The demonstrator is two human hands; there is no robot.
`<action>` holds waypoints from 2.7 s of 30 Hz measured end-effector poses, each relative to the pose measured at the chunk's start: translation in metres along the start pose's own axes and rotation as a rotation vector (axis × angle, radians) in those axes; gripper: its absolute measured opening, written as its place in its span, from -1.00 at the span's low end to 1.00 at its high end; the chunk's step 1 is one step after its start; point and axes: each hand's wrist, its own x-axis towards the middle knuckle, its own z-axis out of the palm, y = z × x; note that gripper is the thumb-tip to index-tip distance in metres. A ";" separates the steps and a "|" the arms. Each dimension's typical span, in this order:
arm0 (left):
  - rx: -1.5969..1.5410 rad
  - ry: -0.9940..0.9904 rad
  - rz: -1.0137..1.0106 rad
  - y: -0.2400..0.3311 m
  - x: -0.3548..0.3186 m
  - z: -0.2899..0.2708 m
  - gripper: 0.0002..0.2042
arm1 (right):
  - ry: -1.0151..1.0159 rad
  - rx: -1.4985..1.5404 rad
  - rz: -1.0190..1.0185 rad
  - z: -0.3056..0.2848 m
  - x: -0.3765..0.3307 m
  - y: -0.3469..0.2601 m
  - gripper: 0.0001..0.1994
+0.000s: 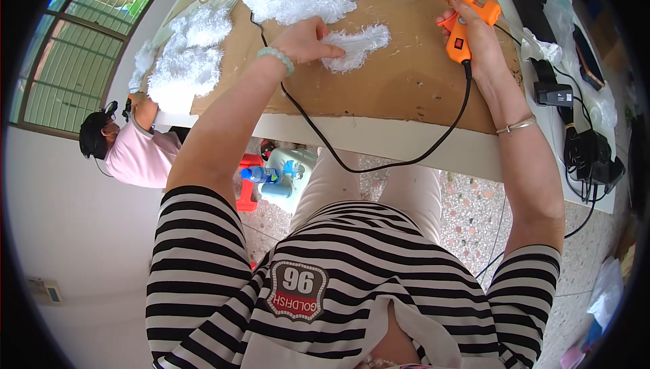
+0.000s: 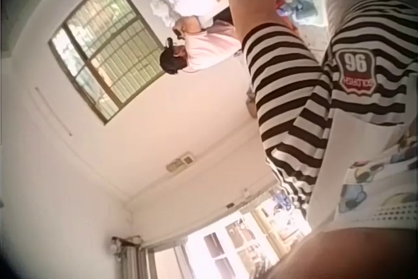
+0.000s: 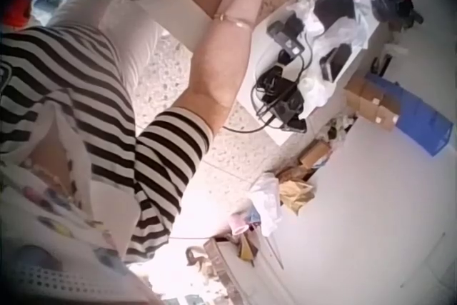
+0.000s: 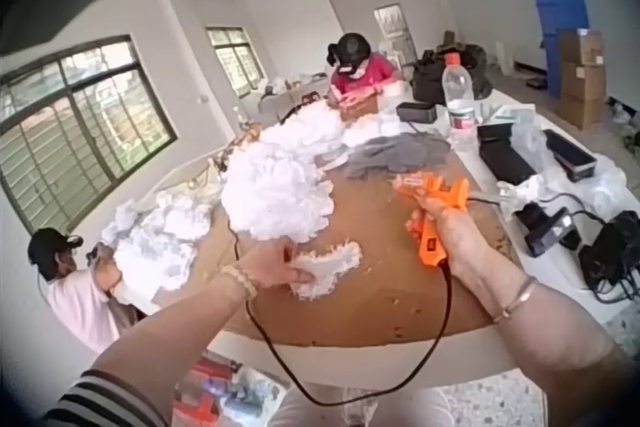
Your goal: Using a hot glue gun to attach white stuffing material to a base.
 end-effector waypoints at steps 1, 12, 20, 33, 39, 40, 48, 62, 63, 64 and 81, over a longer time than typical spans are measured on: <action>-0.049 0.075 0.032 -0.001 -0.003 0.003 -0.44 | 0.002 -0.005 0.003 0.000 0.000 0.000 -0.73; -0.330 0.588 0.286 0.025 -0.049 0.020 -0.62 | -0.021 -0.037 0.009 -0.004 0.003 0.000 -0.76; -1.258 0.717 -0.038 -0.013 -0.052 0.007 -0.75 | 0.028 -0.050 0.016 0.003 -0.002 -0.003 -0.77; -1.769 0.817 -0.054 -0.103 -0.086 0.007 -0.72 | 0.042 -0.059 0.034 0.005 -0.003 -0.002 -0.76; -1.363 0.911 -0.047 -0.108 -0.101 0.022 -0.72 | 0.032 -0.048 0.016 0.001 0.000 -0.001 -0.76; -1.206 0.843 -0.056 -0.110 -0.102 0.026 -0.75 | 0.030 -0.042 0.021 0.000 0.000 0.000 -0.76; -0.453 0.910 0.027 -0.078 -0.103 0.029 -0.65 | 0.008 -0.076 0.011 0.001 0.001 0.001 -0.75; -0.599 1.040 0.059 -0.106 -0.107 0.006 -0.53 | 0.005 -0.097 0.046 -0.004 0.002 0.001 -0.72; -0.652 1.122 -0.014 -0.122 -0.107 -0.002 -0.56 | 0.015 -0.103 0.042 -0.003 0.001 0.000 -0.73; -0.707 1.203 -0.087 -0.138 -0.107 -0.011 -0.59 | 0.011 -0.099 0.042 -0.003 0.001 0.000 -0.73; 0.168 1.012 -0.125 -0.242 -0.137 -0.011 -0.78 | -0.016 -0.065 0.006 -0.013 0.011 0.008 -0.73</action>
